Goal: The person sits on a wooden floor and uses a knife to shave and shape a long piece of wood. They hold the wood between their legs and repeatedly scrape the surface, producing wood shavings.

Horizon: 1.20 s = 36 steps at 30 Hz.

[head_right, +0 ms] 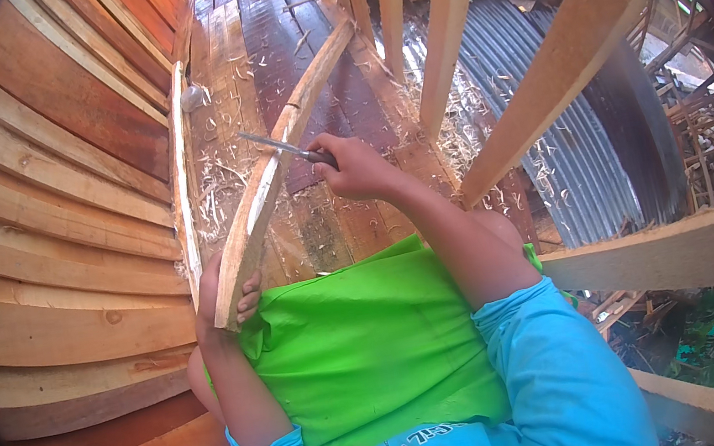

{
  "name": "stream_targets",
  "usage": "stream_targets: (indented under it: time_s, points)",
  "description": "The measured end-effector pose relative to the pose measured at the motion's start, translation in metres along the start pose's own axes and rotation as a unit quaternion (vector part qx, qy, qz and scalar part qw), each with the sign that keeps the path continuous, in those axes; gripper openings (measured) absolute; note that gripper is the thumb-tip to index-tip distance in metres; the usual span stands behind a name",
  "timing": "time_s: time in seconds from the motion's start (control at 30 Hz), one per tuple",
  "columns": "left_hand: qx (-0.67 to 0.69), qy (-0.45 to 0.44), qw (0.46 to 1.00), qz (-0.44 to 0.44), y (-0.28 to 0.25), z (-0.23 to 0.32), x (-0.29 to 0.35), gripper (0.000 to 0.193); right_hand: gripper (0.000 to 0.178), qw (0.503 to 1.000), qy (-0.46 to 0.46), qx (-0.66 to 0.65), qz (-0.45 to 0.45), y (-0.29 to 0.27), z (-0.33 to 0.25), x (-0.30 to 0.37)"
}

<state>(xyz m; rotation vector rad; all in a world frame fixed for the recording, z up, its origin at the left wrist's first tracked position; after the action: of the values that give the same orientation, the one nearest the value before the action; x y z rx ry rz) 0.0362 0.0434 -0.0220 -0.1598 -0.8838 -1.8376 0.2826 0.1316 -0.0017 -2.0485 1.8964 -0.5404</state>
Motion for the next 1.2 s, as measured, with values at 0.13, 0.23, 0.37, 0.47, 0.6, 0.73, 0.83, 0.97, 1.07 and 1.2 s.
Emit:
stream_targets:
  time_s: [0.13,0.23,0.37,0.47,0.6,0.73,0.83,0.97,1.07,1.2]
  points:
    - [-0.015,0.005,1.000,-0.003,0.001,0.003,0.004,0.047,0.026,1.000,-0.011,-0.005,0.003,0.001,0.002,-0.001]
    - [-0.026,0.008,1.000,0.008,0.002,0.003,0.005,0.047,0.026,1.000,-0.011,0.001,0.001,0.003,0.002,-0.002]
    - [-0.035,0.011,0.999,0.018,0.003,0.003,0.005,0.050,0.026,1.000,-0.008,0.028,-0.013,0.008,0.003,-0.004]
    - [-0.048,0.015,0.999,0.017,0.006,0.004,0.006,0.049,0.026,1.000,-0.007,0.024,-0.008,0.008,0.002,-0.003]
    - [-0.070,0.023,0.997,0.013,0.006,0.004,0.005,0.046,0.025,1.000,0.001,0.016,-0.012,0.010,-0.002,-0.002]
    - [-0.068,0.013,0.997,0.023,0.002,0.001,0.003,0.044,0.024,1.000,-0.017,0.000,0.001,0.009,0.000,-0.002]
    - [-0.072,0.007,0.997,0.029,0.003,0.001,0.002,0.043,0.023,1.000,-0.025,-0.003,0.005,0.011,-0.001,-0.002]
    - [-0.065,-0.005,0.997,0.034,0.001,-0.003,0.001,0.042,0.021,0.998,0.035,0.043,-0.040,0.022,-0.005,-0.001]
    - [-0.080,0.000,0.996,0.037,0.000,-0.004,0.001,0.041,0.022,0.995,-0.034,0.044,-0.087,0.037,-0.034,0.015]
    - [-0.124,0.022,0.991,0.052,0.000,-0.001,-0.002,0.040,0.026,0.994,-0.063,0.049,-0.076,0.049,-0.033,0.021]
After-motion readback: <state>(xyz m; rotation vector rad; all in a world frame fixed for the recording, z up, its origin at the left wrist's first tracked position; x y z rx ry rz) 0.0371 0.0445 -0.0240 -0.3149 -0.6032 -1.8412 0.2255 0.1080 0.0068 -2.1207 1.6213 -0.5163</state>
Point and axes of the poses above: each hand's wrist, its own x-axis away from the middle knuckle, its own y-axis out of the palm, z = x × y, the point moved 9 cm from there along -x, towards the middle knuckle, and after that the axes turned 10 degrees about y, right-handed, at the moved point
